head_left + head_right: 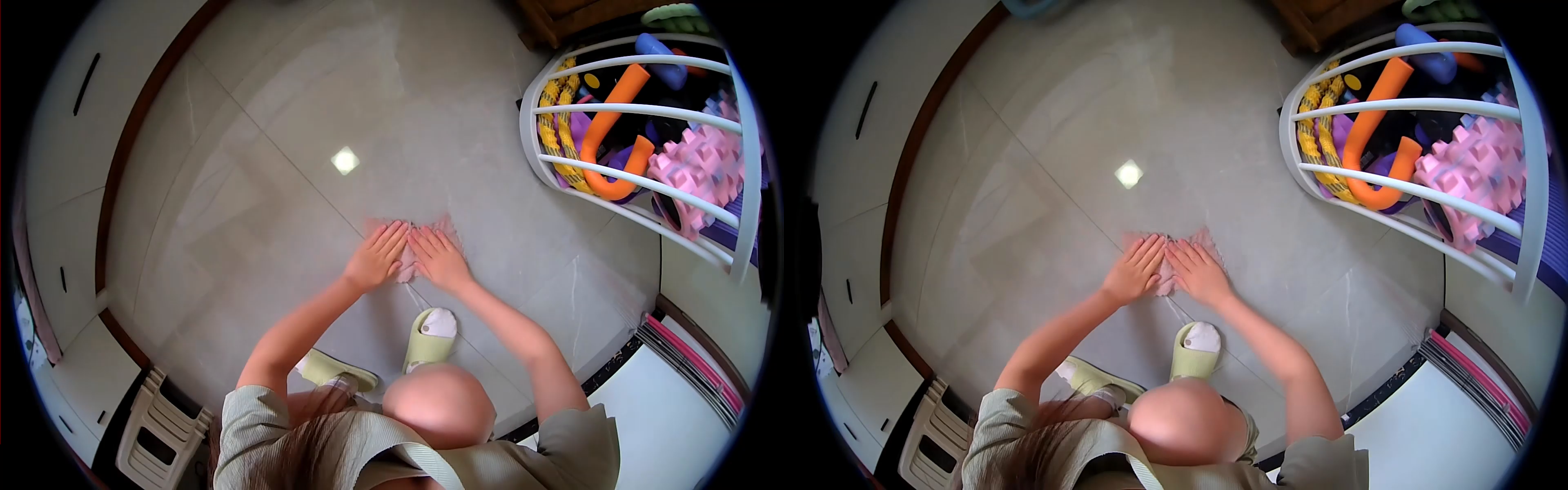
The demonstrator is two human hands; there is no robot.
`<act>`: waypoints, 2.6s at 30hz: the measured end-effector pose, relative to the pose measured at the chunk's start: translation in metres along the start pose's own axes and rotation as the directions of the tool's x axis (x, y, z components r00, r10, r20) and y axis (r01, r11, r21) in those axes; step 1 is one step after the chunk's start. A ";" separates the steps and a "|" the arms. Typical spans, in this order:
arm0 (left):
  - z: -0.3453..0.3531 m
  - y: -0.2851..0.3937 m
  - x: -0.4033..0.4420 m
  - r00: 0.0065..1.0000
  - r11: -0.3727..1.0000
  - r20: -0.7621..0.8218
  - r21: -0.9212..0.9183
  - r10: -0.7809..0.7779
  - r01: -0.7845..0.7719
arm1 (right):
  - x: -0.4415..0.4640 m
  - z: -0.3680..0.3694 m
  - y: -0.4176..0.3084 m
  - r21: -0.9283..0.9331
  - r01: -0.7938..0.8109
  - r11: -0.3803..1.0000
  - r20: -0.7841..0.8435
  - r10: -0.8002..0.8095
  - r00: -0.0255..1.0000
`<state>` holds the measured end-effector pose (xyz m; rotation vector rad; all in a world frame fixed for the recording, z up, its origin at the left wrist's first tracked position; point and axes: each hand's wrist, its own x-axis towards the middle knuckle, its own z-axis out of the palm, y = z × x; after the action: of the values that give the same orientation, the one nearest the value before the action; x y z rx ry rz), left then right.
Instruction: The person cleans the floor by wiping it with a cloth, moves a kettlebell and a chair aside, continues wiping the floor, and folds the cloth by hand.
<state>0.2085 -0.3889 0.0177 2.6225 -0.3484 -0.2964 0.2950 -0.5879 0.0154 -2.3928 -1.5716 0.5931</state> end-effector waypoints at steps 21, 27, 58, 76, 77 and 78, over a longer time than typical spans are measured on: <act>0.017 -0.025 -0.084 0.867 0.880 -0.158 -0.023 -0.473 0.475 | 0.106 -0.007 -0.042 0.250 0.370 0.895 -0.012 -0.379 0.925; 0.050 0.060 -0.101 0.856 0.855 -0.048 -0.101 -0.514 0.508 | 0.028 0.000 -0.043 0.287 0.397 0.872 0.151 -0.450 0.880; 0.047 0.044 -0.013 0.564 0.661 -0.357 -0.275 -0.745 0.698 | 0.098 -0.020 -0.035 0.076 0.208 0.975 0.019 -0.210 0.977; 0.059 0.113 0.029 0.905 0.902 -0.030 -0.104 -0.424 0.419 | -0.032 -0.004 0.007 0.055 -0.292 0.955 -0.061 0.295 0.954; 0.056 0.107 0.031 0.883 0.883 -0.071 -0.123 -0.463 0.453 | -0.023 -0.009 0.009 0.054 -0.284 0.957 -0.060 0.287 0.956; 0.050 0.095 0.038 0.859 0.864 -0.111 -0.144 -0.499 0.483 | -0.005 -0.018 0.012 0.060 -0.238 0.969 -0.097 0.243 0.965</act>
<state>0.2127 -0.5022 0.0148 2.5643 0.3923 -0.2778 0.3113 -0.5964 0.0283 -2.5529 -1.2215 0.5339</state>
